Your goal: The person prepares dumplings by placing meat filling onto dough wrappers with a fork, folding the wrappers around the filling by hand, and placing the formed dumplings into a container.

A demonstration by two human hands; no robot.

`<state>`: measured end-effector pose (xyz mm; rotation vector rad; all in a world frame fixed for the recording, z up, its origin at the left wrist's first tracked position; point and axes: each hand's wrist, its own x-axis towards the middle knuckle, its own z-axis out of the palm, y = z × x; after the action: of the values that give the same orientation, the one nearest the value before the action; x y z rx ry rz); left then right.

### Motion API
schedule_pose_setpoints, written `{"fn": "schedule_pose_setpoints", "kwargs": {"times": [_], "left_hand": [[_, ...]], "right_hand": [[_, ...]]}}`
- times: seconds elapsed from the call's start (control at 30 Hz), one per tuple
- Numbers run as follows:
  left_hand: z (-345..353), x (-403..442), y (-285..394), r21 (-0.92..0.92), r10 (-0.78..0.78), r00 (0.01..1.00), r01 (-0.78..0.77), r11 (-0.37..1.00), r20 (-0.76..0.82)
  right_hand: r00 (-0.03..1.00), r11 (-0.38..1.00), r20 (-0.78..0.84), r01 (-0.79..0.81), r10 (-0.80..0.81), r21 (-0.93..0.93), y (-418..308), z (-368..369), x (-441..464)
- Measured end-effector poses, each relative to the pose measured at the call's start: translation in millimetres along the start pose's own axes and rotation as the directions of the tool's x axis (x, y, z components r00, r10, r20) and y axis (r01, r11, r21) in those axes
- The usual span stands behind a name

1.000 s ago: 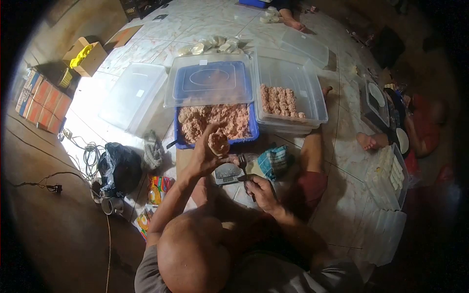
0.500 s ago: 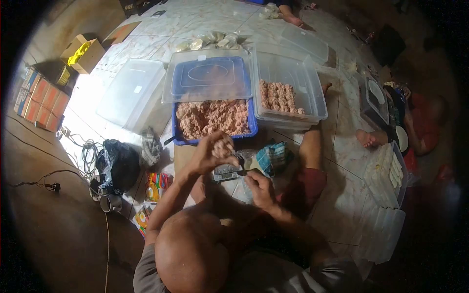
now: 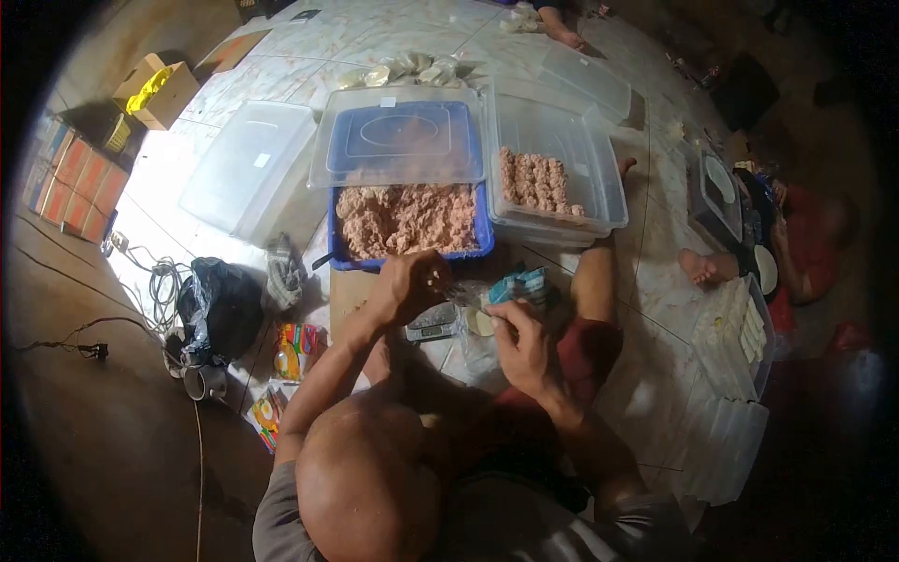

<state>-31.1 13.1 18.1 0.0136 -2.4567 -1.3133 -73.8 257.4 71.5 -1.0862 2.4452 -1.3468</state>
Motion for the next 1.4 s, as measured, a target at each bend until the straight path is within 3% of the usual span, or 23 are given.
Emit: {"fn": "schedule_pose_setpoints", "kwargs": {"times": [0.07, 0.13, 0.2, 0.23, 0.27, 0.33, 0.4, 0.43, 0.47, 0.53, 0.6, 0.67, 0.73, 0.8, 0.87, 0.93, 1.0, 1.03, 1.13, 1.2, 1.27, 1.33, 1.4], "left_hand": [[12, -6, -27, 0.1, 0.028, 0.996, -0.036, 0.994, 0.081], [9, -7, 2, 0.245, 0.168, 0.982, -0.142, 0.959, -0.088], [7, -6, 1, 0.331, -0.418, 0.899, 0.357, 0.874, 0.134], [7, -12, -3, 0.331, -0.421, 0.897, 0.359, 0.873, 0.135], [7, -23, -9, -0.038, -0.22, 0.966, 0.227, 0.973, 0.135], [4, -33, -7, -0.405, -0.031, 0.998, 0.053, 0.913, 0.06], [-14, -31, 12, -0.542, -0.302, 0.898, 0.436, 0.719, 0.321], [-15, -29, 13, -0.581, -0.357, 0.863, 0.505, 0.638, 0.359], [-21, -27, 15, -0.581, -0.35, 0.868, 0.496, 0.645, 0.351], [-28, -28, 20, -0.5, -0.222, 0.899, 0.399, 0.769, 0.377], [-8, -44, 8, -0.261, -0.371, 0.908, 0.413, 0.873, 0.198], [-4, -31, 9, -0.332, -0.246, 0.919, 0.346, 0.877, 0.31], [6, -37, -3, -0.17, -0.196, 0.962, 0.229, 0.958, 0.19], [9, -36, -2, 0.012, -0.126, 0.989, 0.126, 0.992, 0.078], [-9, -24, 18, 0.007, -0.246, 0.946, 0.25, 0.968, 0.212], [-8, -33, 6, -0.348, -0.112, 0.981, 0.163, 0.923, 0.161], [-3, -34, -6, -0.397, -0.197, 0.954, 0.276, 0.875, 0.227], [2, -28, -13, -0.165, -0.062, 0.98, 0.094, 0.982, 0.187], [-1, -28, -12, 0.028, -0.005, 0.997, 0.003, 1.0, 0.073], [-3, -26, -3, -0.099, -0.15, 0.967, 0.173, 0.98, 0.204], [1, -17, 7, -0.275, -0.008, 0.994, 0.039, 0.961, 0.111], [10, -20, -21, -0.282, 0.02, 0.99, 0.02, 0.959, 0.14], [11, -20, -18, -0.204, -0.053, 0.999, 0.054, 0.977, 0.012]], "right_hand": [[0.997, 0.997, -0.027, 0.073, -0.074, -0.034, 1, 7, 7], [1.0, 0.988, -0.03, 0.013, -0.008, 0.155, 0, 12, 14], [0.999, 0.973, -0.037, -0.029, 0.039, 0.228, 0, 14, 22], [0.995, 0.953, -0.05, -0.071, 0.089, 0.296, 0, 14, 28], [0.994, 0.952, -0.05, -0.076, 0.095, 0.295, 5, 16, 36], [0.937, 0.683, 0.213, -0.347, 0.276, 0.643, 26, 28, 49], [0.917, 0.604, 0.252, -0.394, 0.308, 0.693, 74, 57, 47], [0.831, 0.521, 0.329, -0.543, 0.449, 0.659, 98, 67, 37], [0.72, 0.419, 0.396, -0.669, 0.569, 0.614, 109, 70, 31], [0.656, 0.474, 0.365, -0.741, 0.66, 0.475, 90, 47, 32], [0.952, 0.872, 0.06, -0.298, 0.299, 0.388, 86, 41, 3], [0.978, 0.929, 0.022, -0.204, 0.207, 0.307, 25, 13, 9], [0.986, 0.98, -0.003, 0.168, -0.169, -0.106, -8, 1, 10], [0.988, 0.968, 0.127, 0.11, -0.083, -0.224, -22, -9, 5], [0.997, 0.995, 0.036, 0.075, -0.073, -0.072, -23, -16, 7], [0.997, 0.997, -0.031, 0.073, -0.072, 0.027, -29, -16, 8], [0.999, 0.999, -0.012, 0.039, -0.04, -0.026, -33, -13, 9], [0.992, 0.992, 0.084, 0.1, -0.093, -0.078, -23, -1, 9], [0.999, 1.0, 0.051, 0.0, 0.001, -0.011, -26, -4, 7], [1.0, 1.0, 0.021, -0.02, 0.02, -0.016, -23, -2, 5], [0.995, 0.989, 0.066, 0.081, -0.073, -0.125, -18, 4, 9], [0.991, 0.988, 0.127, 0.053, -0.034, -0.144, -21, -1, 8], [0.997, 0.992, -0.026, 0.064, -0.068, -0.111, -23, -7, 8]]}}
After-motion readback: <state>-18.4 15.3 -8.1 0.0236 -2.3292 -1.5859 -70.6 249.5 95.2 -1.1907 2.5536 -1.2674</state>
